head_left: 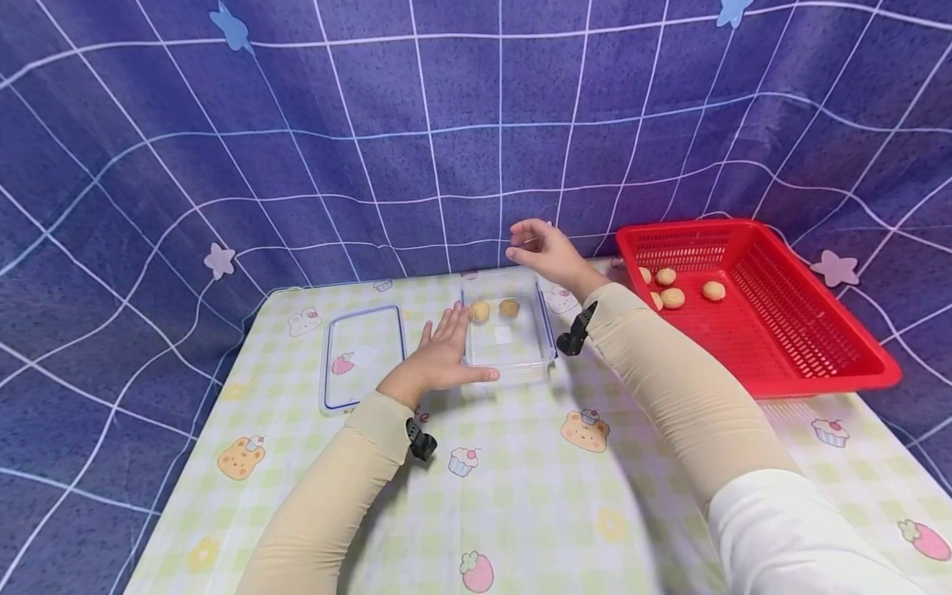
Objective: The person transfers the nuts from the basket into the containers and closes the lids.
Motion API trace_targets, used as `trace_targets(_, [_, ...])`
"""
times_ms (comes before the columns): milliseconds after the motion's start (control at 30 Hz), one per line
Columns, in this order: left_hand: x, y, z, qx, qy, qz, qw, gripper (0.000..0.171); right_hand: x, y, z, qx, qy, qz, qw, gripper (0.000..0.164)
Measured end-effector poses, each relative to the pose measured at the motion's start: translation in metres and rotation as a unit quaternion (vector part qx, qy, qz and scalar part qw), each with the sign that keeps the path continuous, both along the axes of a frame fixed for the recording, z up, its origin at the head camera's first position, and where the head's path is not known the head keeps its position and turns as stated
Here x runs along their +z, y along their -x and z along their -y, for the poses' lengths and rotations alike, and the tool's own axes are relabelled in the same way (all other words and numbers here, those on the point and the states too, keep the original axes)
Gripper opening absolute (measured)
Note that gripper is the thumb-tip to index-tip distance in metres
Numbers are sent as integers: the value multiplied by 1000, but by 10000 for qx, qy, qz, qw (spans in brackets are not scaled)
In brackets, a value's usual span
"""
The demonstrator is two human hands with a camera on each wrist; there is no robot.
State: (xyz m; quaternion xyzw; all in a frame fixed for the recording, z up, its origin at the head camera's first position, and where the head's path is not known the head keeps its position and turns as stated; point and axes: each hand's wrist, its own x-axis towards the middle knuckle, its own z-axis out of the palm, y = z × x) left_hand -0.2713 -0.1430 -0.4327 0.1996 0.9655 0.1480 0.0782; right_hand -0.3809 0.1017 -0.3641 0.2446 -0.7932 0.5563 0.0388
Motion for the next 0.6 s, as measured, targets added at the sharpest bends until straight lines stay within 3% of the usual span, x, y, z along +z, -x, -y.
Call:
trace_targets(267, [1, -1, -1, 2, -15, 1, 10000, 131, 4, 4, -5, -143, 27, -65, 9999, 42])
trace_targets(600, [1, -2, -1, 12, -11, 52, 10000, 132, 27, 1, -36, -319, 377, -235, 9985, 42])
